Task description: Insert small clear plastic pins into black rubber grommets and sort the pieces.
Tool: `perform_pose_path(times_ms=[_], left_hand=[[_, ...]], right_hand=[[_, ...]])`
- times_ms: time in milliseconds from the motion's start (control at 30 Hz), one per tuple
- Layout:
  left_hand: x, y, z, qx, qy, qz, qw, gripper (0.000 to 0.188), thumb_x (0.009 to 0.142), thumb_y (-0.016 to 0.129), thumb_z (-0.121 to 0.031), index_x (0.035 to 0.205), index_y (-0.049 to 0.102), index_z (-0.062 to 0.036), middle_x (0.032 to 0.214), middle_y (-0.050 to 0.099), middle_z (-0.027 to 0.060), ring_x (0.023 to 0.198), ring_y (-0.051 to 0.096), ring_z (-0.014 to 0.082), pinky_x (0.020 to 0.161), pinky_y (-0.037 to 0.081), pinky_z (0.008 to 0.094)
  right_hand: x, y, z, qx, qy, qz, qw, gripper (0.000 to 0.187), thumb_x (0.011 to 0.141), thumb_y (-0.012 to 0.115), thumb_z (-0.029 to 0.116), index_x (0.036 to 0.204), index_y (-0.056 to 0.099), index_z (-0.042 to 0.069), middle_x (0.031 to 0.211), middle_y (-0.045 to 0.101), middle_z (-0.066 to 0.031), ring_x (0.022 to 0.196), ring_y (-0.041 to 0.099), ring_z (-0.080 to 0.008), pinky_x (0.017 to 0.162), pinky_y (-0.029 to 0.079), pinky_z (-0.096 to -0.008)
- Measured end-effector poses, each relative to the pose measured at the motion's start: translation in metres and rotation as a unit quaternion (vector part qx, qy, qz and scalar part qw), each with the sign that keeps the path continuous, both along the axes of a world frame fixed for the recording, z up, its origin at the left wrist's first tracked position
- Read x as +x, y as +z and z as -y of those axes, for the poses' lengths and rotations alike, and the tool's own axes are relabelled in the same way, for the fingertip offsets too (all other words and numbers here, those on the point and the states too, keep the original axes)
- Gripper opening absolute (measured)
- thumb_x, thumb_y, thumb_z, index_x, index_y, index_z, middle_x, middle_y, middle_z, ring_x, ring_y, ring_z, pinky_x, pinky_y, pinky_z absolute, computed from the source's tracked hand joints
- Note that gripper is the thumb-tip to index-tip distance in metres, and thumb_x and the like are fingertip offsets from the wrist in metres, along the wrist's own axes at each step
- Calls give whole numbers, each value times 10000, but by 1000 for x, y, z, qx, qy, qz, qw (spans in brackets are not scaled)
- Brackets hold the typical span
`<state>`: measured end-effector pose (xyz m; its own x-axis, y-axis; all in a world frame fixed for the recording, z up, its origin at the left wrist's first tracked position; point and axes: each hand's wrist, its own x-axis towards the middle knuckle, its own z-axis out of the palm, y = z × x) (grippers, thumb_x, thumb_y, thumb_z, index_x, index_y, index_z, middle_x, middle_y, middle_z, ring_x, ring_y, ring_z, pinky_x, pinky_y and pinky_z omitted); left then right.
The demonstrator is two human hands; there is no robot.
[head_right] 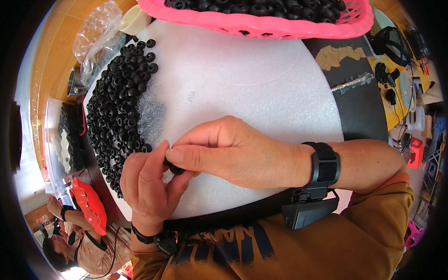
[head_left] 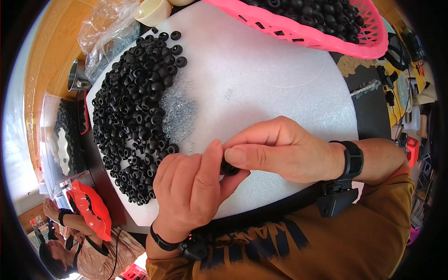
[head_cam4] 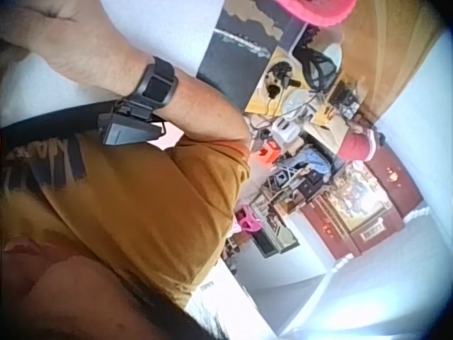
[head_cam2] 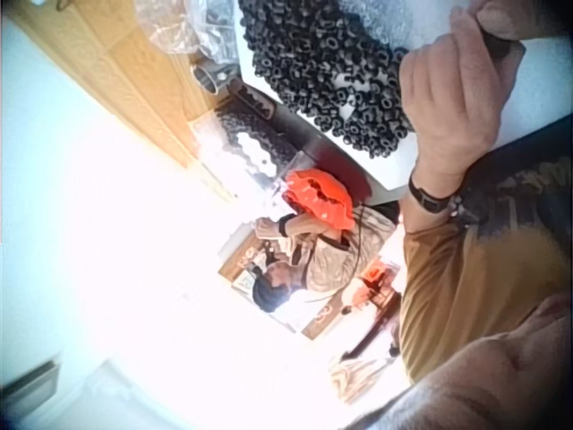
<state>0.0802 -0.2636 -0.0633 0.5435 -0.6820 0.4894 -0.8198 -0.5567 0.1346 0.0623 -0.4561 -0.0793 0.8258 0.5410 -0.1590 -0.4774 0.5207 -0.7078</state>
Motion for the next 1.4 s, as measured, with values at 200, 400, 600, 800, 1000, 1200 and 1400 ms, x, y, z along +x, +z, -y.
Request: perform_pose_path(times_ms=[200,400,600,800,1000,1200,1400], left_hand=[[4,5,-5,10,-5,-28,1000,453,795,733,-267,1055,587,74,739,506,64,536,495,172,449,404,283],[2,5,-6,17,-11,-31,999,466,788,720,-272,1092,575,50,701,522,54,528,479,160,445,392,269],[5,6,-4,12,-61,11,998,382,860,667,-210,1039,570,113,669,484,37,503,469,137,414,388,256],[-3,2,-3,24,-42,32,998,433,826,688,-265,1074,578,72,704,511,75,528,482,210,462,420,323],[0,1,-4,-9,-42,16,999,387,803,708,-231,1045,600,50,696,524,70,530,497,194,462,420,290],[0,2,-3,-69,-8,-81,994,405,721,783,-237,991,631,24,682,521,34,507,501,168,424,388,275],[4,6,-4,-31,-30,-100,994,403,724,779,-230,994,630,31,705,535,38,523,511,170,435,401,270]], right_hand=[[3,0,5,-53,70,40,995,385,985,473,306,999,640,-41,922,643,-40,855,552,-78,799,460,-246],[3,1,6,-82,76,83,990,375,980,486,301,970,662,-30,883,650,-17,821,534,-67,785,455,-246],[1,4,4,-74,48,105,991,333,973,504,255,936,679,-26,882,680,-35,817,557,-59,773,462,-232],[-1,2,3,-78,46,105,990,329,971,508,246,915,681,-29,872,683,-37,805,560,-58,761,465,-227],[-2,0,3,-54,39,107,992,344,977,498,264,943,680,-26,878,676,-29,793,543,-61,761,458,-232],[-2,4,7,-46,55,95,993,356,972,505,290,980,674,-23,909,673,-28,831,549,-66,801,460,-242],[-2,7,7,-54,43,103,992,338,970,511,273,970,671,-25,898,670,-27,824,542,-60,774,459,-236]])
